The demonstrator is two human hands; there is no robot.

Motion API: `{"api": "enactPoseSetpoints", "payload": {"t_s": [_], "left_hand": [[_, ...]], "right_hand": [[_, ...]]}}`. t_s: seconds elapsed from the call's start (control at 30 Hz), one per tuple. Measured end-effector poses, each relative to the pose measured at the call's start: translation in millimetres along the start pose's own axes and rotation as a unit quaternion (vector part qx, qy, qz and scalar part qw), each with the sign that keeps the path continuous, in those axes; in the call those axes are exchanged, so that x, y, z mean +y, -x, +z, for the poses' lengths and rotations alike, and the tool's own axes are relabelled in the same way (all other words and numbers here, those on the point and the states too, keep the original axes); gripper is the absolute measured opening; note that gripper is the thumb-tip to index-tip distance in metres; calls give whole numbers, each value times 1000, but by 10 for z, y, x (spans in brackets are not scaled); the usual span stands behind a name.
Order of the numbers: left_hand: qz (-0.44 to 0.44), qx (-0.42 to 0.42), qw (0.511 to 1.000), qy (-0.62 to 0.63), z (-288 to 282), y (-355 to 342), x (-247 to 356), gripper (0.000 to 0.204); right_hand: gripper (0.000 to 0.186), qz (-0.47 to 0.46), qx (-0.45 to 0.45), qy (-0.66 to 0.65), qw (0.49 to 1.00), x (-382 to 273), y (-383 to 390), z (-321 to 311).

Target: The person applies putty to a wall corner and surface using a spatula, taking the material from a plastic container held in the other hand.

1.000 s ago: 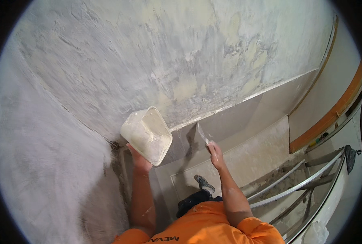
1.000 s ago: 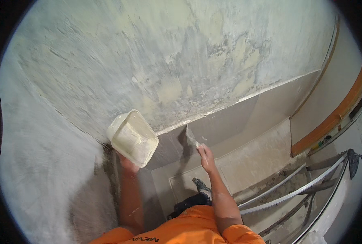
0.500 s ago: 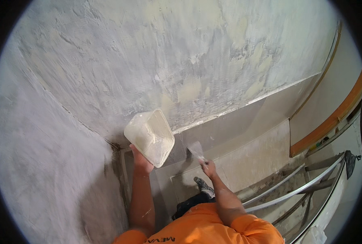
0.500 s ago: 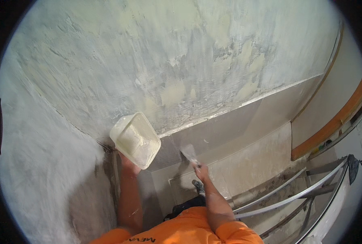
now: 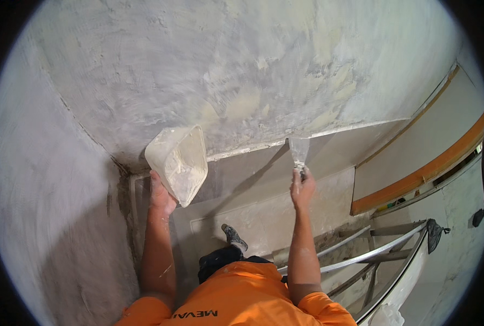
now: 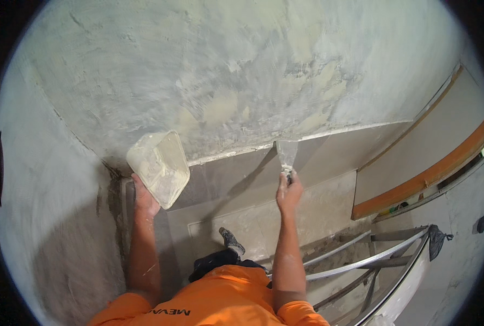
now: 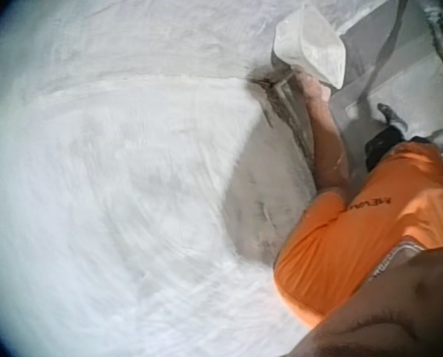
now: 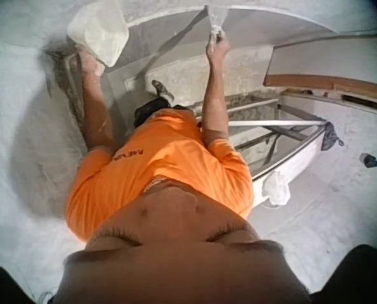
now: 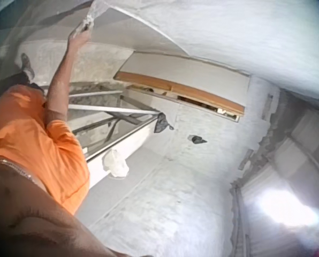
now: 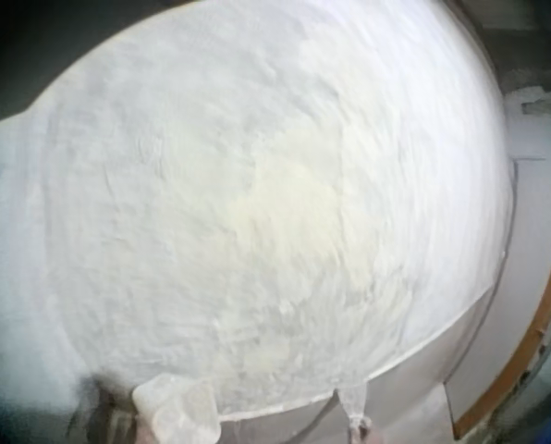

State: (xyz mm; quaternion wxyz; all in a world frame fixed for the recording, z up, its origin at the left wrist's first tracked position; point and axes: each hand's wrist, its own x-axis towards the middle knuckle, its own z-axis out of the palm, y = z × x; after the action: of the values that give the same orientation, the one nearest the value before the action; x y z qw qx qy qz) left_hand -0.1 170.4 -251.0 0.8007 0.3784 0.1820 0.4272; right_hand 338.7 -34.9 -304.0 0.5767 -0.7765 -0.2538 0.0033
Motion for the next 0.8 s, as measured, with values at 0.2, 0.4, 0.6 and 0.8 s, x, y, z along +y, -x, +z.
{"api": "enactPoseSetpoints", "payload": {"t_s": [0.2, 0.4, 0.6, 0.8], "left_hand": [[13, 12, 1000, 7, 6, 11, 33, 102], [37, -2, 999, 2, -113, -11, 76, 99], [38, 0, 999, 8, -66, -32, 118, 98], [33, -1, 999, 20, 20, -20, 81, 94]], "right_hand": [[22, -11, 57, -63, 996, 187, 423, 767], [30, -28, 83, -17, 996, -271, 795, 932], [33, -4, -23, -42, 999, -348, 1198, 1112], [39, -197, -75, -32, 977, -578, 1271, 775]]}}
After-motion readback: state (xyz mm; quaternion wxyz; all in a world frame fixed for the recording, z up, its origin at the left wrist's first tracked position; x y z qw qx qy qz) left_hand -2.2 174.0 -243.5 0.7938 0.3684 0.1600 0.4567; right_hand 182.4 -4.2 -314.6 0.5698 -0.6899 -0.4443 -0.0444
